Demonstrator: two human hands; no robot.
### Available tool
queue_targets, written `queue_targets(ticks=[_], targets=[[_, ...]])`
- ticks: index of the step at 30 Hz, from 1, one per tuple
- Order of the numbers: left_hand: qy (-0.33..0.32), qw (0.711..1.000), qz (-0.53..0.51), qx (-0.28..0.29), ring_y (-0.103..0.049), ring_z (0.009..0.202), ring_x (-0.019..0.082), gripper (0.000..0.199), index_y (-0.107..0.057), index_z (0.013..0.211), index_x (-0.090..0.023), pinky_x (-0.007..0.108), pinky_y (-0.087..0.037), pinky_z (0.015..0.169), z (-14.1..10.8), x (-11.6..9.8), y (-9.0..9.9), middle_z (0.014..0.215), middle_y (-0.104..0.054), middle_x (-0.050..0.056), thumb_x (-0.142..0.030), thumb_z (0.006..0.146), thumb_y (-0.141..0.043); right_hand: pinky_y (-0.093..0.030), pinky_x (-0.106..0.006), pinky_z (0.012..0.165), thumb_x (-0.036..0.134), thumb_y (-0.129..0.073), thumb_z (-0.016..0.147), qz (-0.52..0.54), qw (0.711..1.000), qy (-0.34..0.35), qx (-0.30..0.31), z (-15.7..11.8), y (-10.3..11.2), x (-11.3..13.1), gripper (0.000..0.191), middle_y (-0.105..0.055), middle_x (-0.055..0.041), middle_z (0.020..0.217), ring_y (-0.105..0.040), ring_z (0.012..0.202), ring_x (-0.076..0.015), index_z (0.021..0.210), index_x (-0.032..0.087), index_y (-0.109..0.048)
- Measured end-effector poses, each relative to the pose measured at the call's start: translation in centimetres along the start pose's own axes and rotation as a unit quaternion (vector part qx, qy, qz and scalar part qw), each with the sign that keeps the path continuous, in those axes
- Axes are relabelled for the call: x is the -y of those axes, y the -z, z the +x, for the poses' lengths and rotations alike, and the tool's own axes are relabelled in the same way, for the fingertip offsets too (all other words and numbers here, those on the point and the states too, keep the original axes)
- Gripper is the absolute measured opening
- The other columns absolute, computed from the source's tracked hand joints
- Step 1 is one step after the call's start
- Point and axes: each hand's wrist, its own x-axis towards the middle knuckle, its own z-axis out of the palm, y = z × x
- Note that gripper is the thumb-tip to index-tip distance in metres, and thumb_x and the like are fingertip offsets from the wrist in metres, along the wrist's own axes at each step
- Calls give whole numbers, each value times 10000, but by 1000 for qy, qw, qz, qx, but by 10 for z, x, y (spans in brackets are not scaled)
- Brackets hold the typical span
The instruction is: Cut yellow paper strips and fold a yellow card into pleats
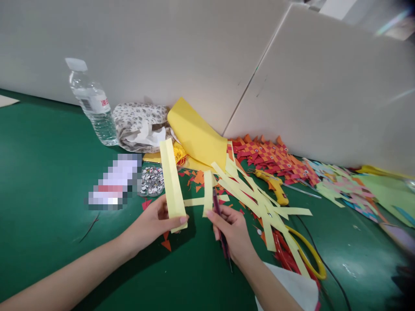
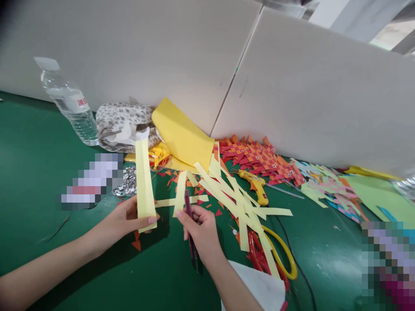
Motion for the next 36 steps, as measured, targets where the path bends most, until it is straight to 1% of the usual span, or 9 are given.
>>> queue_targets(ticks=[3, 5, 8, 10, 15, 20, 24, 29, 36], targets=[[10, 1000, 3, -1, -665, 862, 250, 561, -557, 1103, -168, 338, -553, 705, -1, 0, 1, 948, -696, 79, -357, 626, -783, -227, -184, 383, 363, -746, 715, 79, 984, 63, -148, 4, 7, 8, 276, -456, 77, 387, -339, 365, -42, 631, 156, -585], [13, 1000, 3, 3, -664, 843, 241, 582, -545, 1135, -173, 334, -552, 700, -1, 1, 2, 927, -690, 71, -349, 631, -778, -267, -177, 387, 384, -733, 728, 138, 946, 123, -265, 7, 14, 16, 283, -457, 79, 418, -362, 384, -46, 641, 158, -585], [8, 1000, 8, 4, -656, 816, 218, 603, -521, 1171, -186, 320, -550, 690, -1, 3, 2, 900, -668, 49, -339, 642, -765, -293, -165, 384, 426, -698, 757, 179, 913, 152, -334, 11, 25, 25, 285, -432, 94, 449, -361, 386, -44, 840, 157, -655], [1, 1000, 18, 3, -642, 797, 200, 588, -515, 1169, -197, 306, -550, 672, -1, 4, 2, 896, -647, 36, -347, 652, -751, -283, -159, 373, 481, -667, 770, 182, 916, 139, -329, 11, 28, 27, 364, -416, 95, 459, -348, 382, -40, 917, 148, -662], [-3, 998, 59, 15, -583, 706, 145, 483, -507, 1072, -212, 245, -526, 555, -2, 4, 1, 900, -592, 12, -426, 686, -704, -280, -161, 371, 544, -630, 777, 180, 935, 125, -280, 10, 25, 23, 397, -409, 96, 458, -339, 376, -42, 911, 171, -639], [0, 993, 99, 59, -527, 608, 95, 436, -438, 977, -230, 186, -469, 470, -3, 6, 2, 824, -545, -38, -435, 696, -701, -233, -163, 364, 487, -722, 711, 116, 985, 43, -124, 7, 16, 18, 354, -452, 73, 402, -339, 364, -42, 691, 166, -575], [7, 990, 118, 82, -593, 714, 150, 474, -404, 1039, -244, 207, -492, 502, -4, 6, 1, 851, -561, -19, -415, 704, -691, -212, -169, 374, 450, -749, 692, 46, 998, -13, -37, 5, 8, 14, 336, -453, 73, 394, -330, 363, -39, 784, 149, -631], [9, 989, 109, 96, -627, 783, 199, 594, -386, 1125, -245, 260, -514, 563, -4, 7, 1, 920, -608, 20, -430, 672, -722, -219, -185, 375, 433, -776, 656, 37, 994, 4, -106, 5, 6, 12, 353, -449, 75, 396, -334, 372, -57, 833, 150, -663], [-45, 993, 76, 81, -622, 954, 213, 496, -442, 1122, -234, 308, -515, 786, -2, 6, 4, 1036, -626, 32, -368, 723, -705, -249, -184, 374, 412, -783, 656, 66, 984, 16, -165, 9, 11, 12, 333, -450, 74, 428, -366, 395, -62, 820, 149, -662]])
